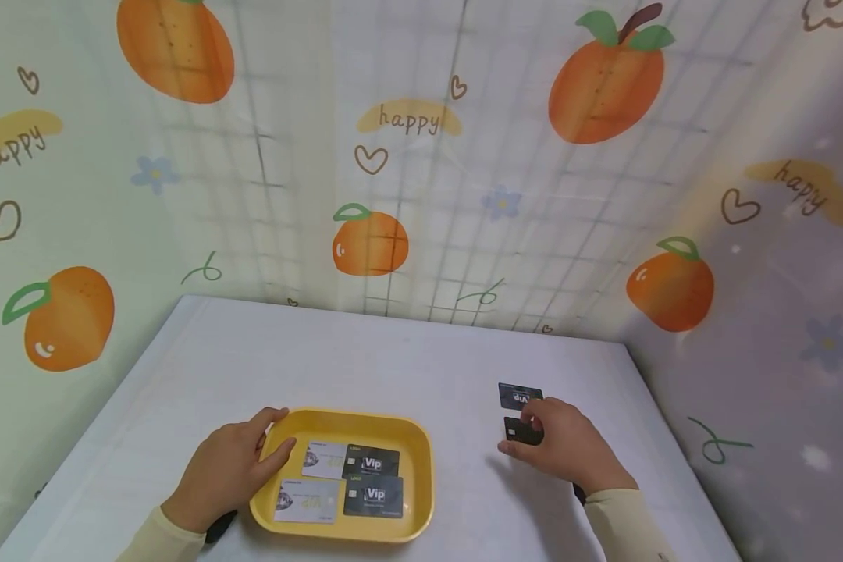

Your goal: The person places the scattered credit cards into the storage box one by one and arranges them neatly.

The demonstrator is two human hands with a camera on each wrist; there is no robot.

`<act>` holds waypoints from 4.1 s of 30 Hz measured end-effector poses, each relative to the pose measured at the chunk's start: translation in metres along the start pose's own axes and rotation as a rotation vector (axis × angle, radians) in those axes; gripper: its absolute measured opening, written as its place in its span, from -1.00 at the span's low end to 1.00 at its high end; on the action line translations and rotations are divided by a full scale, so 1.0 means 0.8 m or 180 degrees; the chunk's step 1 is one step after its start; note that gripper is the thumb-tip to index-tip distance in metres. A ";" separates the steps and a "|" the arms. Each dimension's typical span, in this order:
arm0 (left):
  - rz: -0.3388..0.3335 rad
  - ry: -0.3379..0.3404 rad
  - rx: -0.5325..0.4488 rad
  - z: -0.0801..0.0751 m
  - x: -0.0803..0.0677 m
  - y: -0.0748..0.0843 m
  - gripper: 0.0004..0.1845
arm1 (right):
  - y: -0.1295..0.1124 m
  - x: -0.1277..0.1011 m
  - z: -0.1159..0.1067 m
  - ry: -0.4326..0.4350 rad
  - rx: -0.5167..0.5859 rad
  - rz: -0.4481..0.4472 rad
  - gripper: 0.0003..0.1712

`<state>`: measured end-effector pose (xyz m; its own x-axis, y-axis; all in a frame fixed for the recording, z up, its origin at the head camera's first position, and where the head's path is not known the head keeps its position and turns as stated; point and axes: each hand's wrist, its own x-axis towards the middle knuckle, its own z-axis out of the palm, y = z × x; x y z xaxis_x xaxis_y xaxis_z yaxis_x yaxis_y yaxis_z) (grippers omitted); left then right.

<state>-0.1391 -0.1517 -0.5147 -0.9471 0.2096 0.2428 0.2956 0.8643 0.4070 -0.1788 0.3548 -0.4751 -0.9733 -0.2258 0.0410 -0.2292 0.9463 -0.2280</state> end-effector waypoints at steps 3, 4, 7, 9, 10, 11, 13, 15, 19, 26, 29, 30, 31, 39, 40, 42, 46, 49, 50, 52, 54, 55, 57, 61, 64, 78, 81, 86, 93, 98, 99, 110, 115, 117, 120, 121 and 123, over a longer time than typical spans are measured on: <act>-0.0016 -0.0013 -0.0019 -0.001 0.000 0.000 -0.46 | 0.023 -0.002 0.004 -0.0123 0.0028 0.0188 -0.13; -0.0029 -0.0021 -0.0032 -0.001 0.000 0.001 -0.46 | 0.028 -0.002 0.005 -0.0160 0.0034 0.0231 -0.12; -0.0065 -0.0051 -0.0074 -0.001 -0.001 0.001 -0.47 | 0.039 -0.003 0.005 -0.0286 0.0021 0.0355 -0.07; -0.0083 -0.0063 -0.0082 -0.001 -0.002 0.001 -0.47 | 0.044 -0.001 0.005 -0.0352 -0.0020 0.0428 -0.06; -0.0088 -0.0067 -0.0069 -0.001 -0.002 0.001 -0.46 | 0.046 0.001 0.005 -0.0385 -0.0037 0.0458 -0.06; -0.0091 -0.0062 -0.0063 0.000 -0.002 0.000 -0.46 | 0.048 0.003 0.005 -0.0430 -0.0048 0.0499 -0.06; -0.0101 -0.0046 -0.0035 -0.001 -0.001 0.000 -0.47 | 0.051 0.007 0.005 -0.0500 -0.0047 0.0556 -0.08; -0.0112 -0.0030 -0.0032 -0.001 -0.001 0.000 -0.47 | 0.055 0.011 0.005 -0.0555 -0.0015 0.0594 -0.12; -0.0123 -0.0051 -0.0091 -0.001 0.000 0.000 -0.47 | 0.062 0.013 0.004 -0.0619 0.0059 0.0569 -0.21; -0.0044 -0.0013 -0.0046 0.005 0.004 -0.001 -0.47 | 0.074 0.014 0.001 -0.0696 0.0251 0.0695 -0.22; -0.0042 -0.0024 -0.0056 0.005 0.003 -0.001 -0.47 | 0.077 0.014 0.002 -0.0779 0.0385 0.0842 -0.19; -0.0051 -0.0031 -0.0061 0.004 0.003 -0.001 -0.47 | 0.078 0.015 0.002 -0.0811 0.0420 0.0874 -0.19; -0.0060 -0.0035 -0.0059 0.004 0.003 0.000 -0.47 | 0.079 0.015 0.003 -0.0832 0.0438 0.0894 -0.19; -0.0067 -0.0030 -0.0016 0.004 0.004 -0.002 -0.47 | 0.079 0.015 0.003 -0.0876 0.0477 0.0979 -0.20; -0.0077 -0.0033 -0.0011 0.004 0.004 -0.001 -0.47 | 0.078 0.014 0.002 -0.0863 0.0469 0.0974 -0.21; -0.0085 -0.0032 0.0001 0.003 0.004 0.000 -0.47 | 0.076 0.013 0.001 -0.0826 0.0470 0.0956 -0.21; -0.0075 -0.0038 -0.0013 0.001 0.003 0.002 -0.48 | 0.071 0.012 -0.001 -0.0724 0.0431 0.0971 -0.15; -0.0064 -0.0035 -0.0033 -0.001 0.002 0.003 -0.48 | 0.068 0.012 -0.002 -0.0639 0.0427 0.1000 -0.10; -0.0066 -0.0035 -0.0036 -0.001 0.002 0.003 -0.48 | 0.068 0.012 -0.002 -0.0614 0.0441 0.1000 -0.10; -0.0068 -0.0031 -0.0035 0.000 0.003 0.003 -0.48 | 0.067 0.012 -0.002 -0.0568 0.0487 0.1009 -0.10; -0.0076 -0.0030 -0.0031 0.000 0.003 0.003 -0.48 | 0.067 0.011 -0.001 -0.0527 0.0512 0.0982 -0.12; -0.0079 -0.0032 -0.0031 0.001 0.003 0.002 -0.48 | 0.067 0.011 0.000 -0.0523 0.0536 0.0972 -0.13; -0.0079 -0.0033 -0.0031 0.001 0.002 0.002 -0.48 | 0.068 0.010 0.001 -0.0528 0.0572 0.0953 -0.12; -0.0076 -0.0036 -0.0041 0.002 0.002 0.001 -0.48 | 0.071 0.007 0.003 -0.0588 0.0620 0.0905 -0.08; -0.0086 -0.0054 -0.0038 0.002 0.002 0.001 -0.47 | 0.069 0.005 0.002 -0.0606 0.0599 0.0862 -0.10; -0.0079 -0.0015 -0.0022 0.003 0.003 0.001 -0.46 | 0.062 0.007 -0.008 -0.0677 0.0399 0.0649 -0.22; -0.0070 -0.0012 -0.0020 0.003 0.003 0.001 -0.46 | 0.064 0.008 -0.007 -0.0694 0.0320 0.0580 -0.22; -0.0036 -0.0012 -0.0023 0.004 0.003 0.001 -0.47 | 0.062 0.007 -0.007 -0.0732 0.0229 0.0508 -0.27; 0.0019 0.0009 0.0001 0.003 0.002 0.001 -0.48 | 0.048 0.003 -0.015 -0.0734 0.0102 0.0479 -0.32; -0.0001 0.0001 0.0013 0.001 0.002 0.003 -0.47 | 0.027 0.000 -0.027 -0.0679 0.0000 0.0389 -0.36; 0.0000 0.0001 0.0015 0.001 0.002 0.003 -0.47 | 0.022 0.000 -0.029 -0.0617 -0.0021 0.0313 -0.37; 0.0008 0.0002 -0.0001 0.001 0.001 0.003 -0.47 | -0.067 0.006 -0.055 -0.0011 -0.0445 -0.0417 -0.45; -0.0029 -0.0012 -0.0008 0.001 0.002 0.003 -0.46 | -0.113 0.010 -0.061 0.0068 -0.0533 -0.0646 -0.46; -0.0017 0.0000 -0.0001 0.001 0.002 0.003 -0.46 | -0.130 0.012 -0.062 0.0097 -0.0548 -0.0783 -0.45; -0.0004 0.0020 -0.0012 0.002 0.003 0.002 -0.46 | -0.154 0.017 -0.062 0.0095 -0.0570 -0.0987 -0.43; 0.0003 0.0028 -0.0016 0.002 0.003 0.002 -0.46 | -0.163 0.019 -0.061 0.0068 -0.0582 -0.1050 -0.42; 0.0005 0.0036 -0.0024 0.002 0.003 0.001 -0.46 | -0.179 0.024 -0.059 -0.0007 -0.0590 -0.1162 -0.42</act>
<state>-0.1412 -0.1495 -0.5152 -0.9452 0.2058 0.2534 0.2981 0.8605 0.4132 -0.1652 0.2262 -0.3959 -0.8276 -0.5549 0.0846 -0.5581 0.8295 -0.0196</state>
